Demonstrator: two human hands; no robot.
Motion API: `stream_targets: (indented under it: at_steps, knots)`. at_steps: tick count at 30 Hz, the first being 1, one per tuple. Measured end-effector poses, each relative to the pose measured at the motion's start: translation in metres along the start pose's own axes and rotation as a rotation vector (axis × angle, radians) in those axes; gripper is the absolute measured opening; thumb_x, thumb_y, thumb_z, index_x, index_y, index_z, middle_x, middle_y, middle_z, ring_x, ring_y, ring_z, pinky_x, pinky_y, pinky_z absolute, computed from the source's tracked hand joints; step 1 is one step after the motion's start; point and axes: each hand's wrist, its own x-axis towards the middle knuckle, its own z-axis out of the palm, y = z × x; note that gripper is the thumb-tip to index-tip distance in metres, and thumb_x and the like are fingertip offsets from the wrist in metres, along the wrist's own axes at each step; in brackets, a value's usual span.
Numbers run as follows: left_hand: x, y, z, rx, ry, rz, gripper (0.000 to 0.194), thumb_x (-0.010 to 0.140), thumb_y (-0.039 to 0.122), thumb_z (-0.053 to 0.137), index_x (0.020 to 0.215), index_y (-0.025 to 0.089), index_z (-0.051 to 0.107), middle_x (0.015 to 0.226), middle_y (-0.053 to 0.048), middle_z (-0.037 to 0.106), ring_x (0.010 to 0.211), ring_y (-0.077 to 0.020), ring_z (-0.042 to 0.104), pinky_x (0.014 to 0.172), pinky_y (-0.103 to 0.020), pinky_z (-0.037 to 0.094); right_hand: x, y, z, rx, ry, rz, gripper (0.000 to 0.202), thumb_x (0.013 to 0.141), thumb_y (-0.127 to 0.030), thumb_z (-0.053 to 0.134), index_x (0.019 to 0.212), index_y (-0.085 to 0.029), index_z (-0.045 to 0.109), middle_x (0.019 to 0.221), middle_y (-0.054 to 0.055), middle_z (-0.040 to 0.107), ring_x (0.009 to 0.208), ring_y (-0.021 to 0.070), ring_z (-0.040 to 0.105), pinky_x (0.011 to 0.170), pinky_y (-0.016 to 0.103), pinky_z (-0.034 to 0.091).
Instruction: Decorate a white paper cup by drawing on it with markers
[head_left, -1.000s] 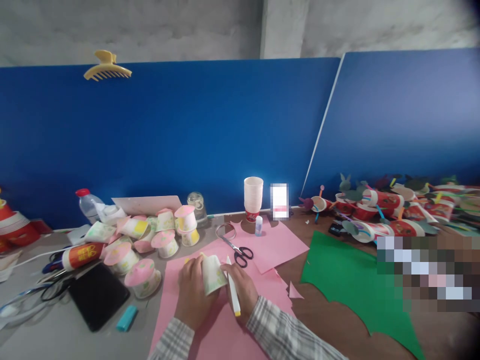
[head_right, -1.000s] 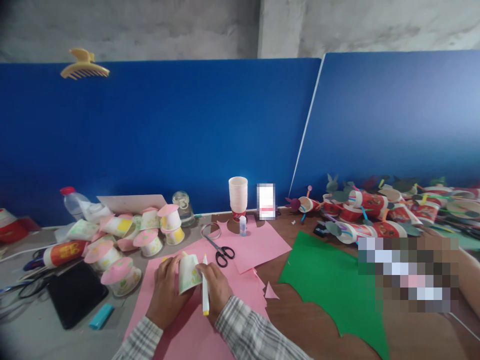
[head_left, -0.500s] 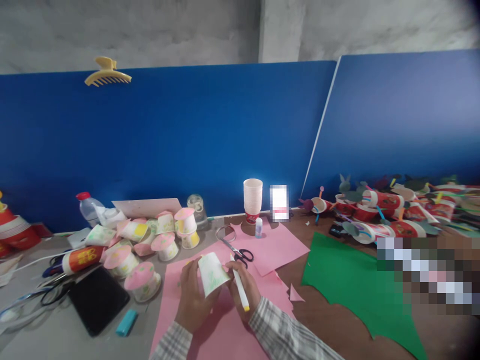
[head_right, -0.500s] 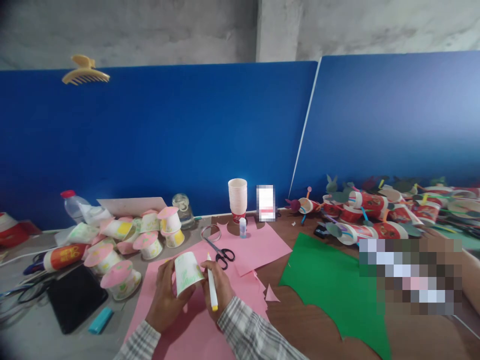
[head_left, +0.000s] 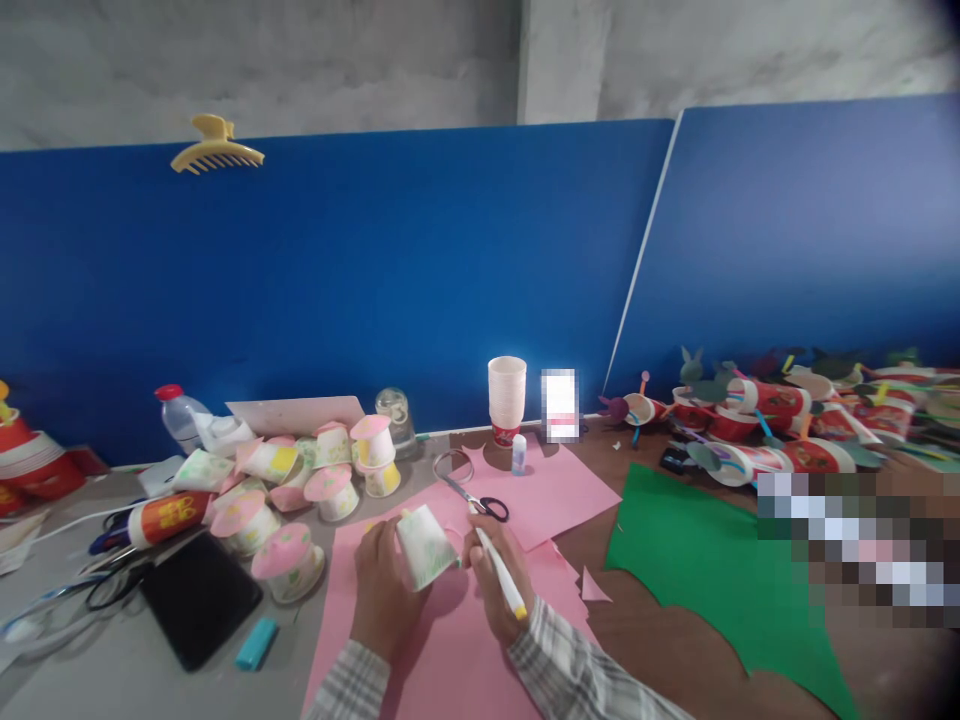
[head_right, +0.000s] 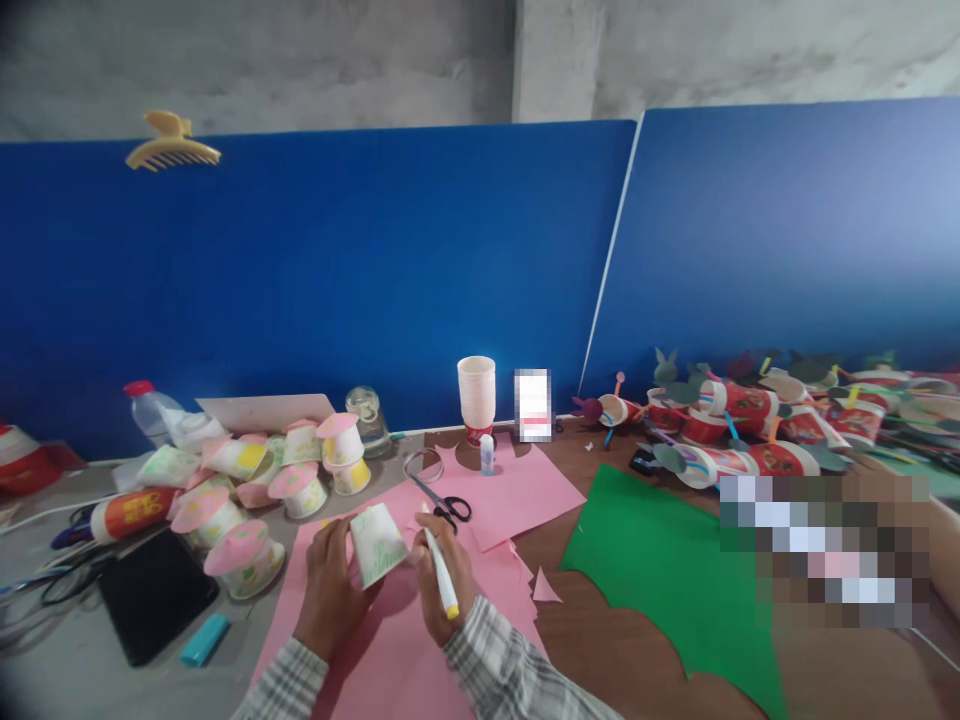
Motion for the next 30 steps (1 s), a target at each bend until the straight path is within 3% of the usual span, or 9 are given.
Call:
stream_targets:
  at_steps: [2, 6, 15, 30]
  knots:
    - [-0.0010, -0.0012, 0.0008, 0.026, -0.014, 0.013, 0.068, 0.052, 0.047, 0.052, 0.110, 0.018, 0.035, 0.101, -0.008, 0.046, 0.100, -0.0310, 0.041, 0.081, -0.051, 0.041, -0.0040, -0.0090, -0.0003, -0.050, -0.095, -0.055, 0.026, 0.078, -0.021, 0.046, 0.099, -0.025, 0.061, 0.069, 0.002, 0.062, 0.056, 0.0207, 0.059, 0.053, 0.029, 0.049]
    - [-0.0023, -0.0032, 0.0018, 0.065, -0.030, 0.028, 0.069, 0.050, 0.045, 0.054, 0.110, 0.018, 0.035, 0.102, -0.008, 0.046, 0.101, -0.0306, 0.041, 0.082, -0.049, 0.039, -0.0090, -0.0140, 0.0020, -0.057, -0.078, -0.190, 0.023, 0.078, -0.020, 0.047, 0.087, -0.025, 0.068, 0.070, 0.003, 0.065, 0.060, 0.0216, 0.061, 0.056, 0.029, 0.049]
    - [-0.0016, -0.0019, 0.0006, 0.112, -0.081, 0.019, 0.068, 0.051, 0.048, 0.054, 0.109, 0.019, 0.036, 0.102, -0.008, 0.048, 0.100, -0.0293, 0.043, 0.082, -0.047, 0.040, -0.0023, -0.0103, 0.0051, -0.118, 0.006, -0.042, 0.022, 0.076, -0.020, 0.046, 0.063, -0.019, 0.064, 0.048, -0.002, 0.057, 0.039, 0.0150, 0.052, 0.040, 0.021, 0.040]
    - [-0.0018, -0.0016, 0.0013, 0.113, -0.046, 0.047, 0.065, 0.053, 0.048, 0.054, 0.108, 0.019, 0.037, 0.100, -0.007, 0.049, 0.098, -0.0287, 0.044, 0.079, -0.045, 0.041, -0.0025, -0.0078, 0.0062, -0.157, 0.006, -0.006, 0.021, 0.074, -0.019, 0.047, 0.060, -0.019, 0.063, 0.046, -0.004, 0.054, 0.038, 0.0146, 0.050, 0.039, 0.020, 0.038]
